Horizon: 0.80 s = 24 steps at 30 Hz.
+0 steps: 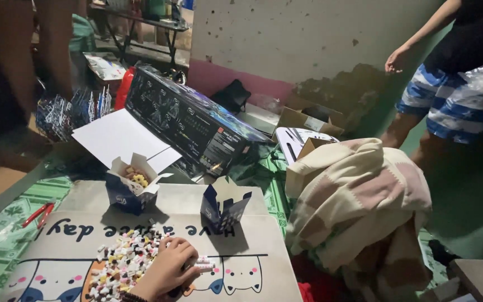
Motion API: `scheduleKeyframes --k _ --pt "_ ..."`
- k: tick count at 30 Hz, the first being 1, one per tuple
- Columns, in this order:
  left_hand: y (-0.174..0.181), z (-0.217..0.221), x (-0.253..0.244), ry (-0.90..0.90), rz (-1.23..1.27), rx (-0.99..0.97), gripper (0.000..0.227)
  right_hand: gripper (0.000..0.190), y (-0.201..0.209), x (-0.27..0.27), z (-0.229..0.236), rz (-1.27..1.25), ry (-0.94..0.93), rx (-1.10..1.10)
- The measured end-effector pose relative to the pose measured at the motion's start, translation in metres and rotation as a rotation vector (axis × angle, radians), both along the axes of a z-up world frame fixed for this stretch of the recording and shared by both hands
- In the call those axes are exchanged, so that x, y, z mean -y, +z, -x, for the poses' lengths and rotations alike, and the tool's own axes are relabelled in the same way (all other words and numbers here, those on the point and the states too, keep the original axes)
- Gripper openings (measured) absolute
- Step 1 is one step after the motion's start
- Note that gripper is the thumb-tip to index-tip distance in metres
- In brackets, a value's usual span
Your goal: The person assembles miniature building blocks by selecting pieces from a pile and joining them together by hand.
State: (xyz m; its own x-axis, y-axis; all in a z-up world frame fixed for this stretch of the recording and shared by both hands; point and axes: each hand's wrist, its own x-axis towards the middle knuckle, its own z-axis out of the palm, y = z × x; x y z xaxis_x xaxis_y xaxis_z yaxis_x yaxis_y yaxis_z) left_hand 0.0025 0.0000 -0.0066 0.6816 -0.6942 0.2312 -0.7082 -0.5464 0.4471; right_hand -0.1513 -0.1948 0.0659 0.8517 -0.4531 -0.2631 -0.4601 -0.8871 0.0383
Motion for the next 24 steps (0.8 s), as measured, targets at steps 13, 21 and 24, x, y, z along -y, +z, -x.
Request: scheduleKeyframes --k 13,21,24 --pt "0.006 0.002 0.003 0.048 0.102 0.293 0.021 0.019 -0.001 0.000 -0.093 -0.736 1.005 1.136" --pt "-0.007 0.000 0.001 0.108 0.154 0.437 0.024 0.026 -0.056 0.020 -0.111 -0.901 0.724 0.824" --pt "-0.005 0.003 0.000 0.084 0.116 0.387 0.026 0.017 -0.046 0.018 -0.114 -0.813 0.768 0.775"
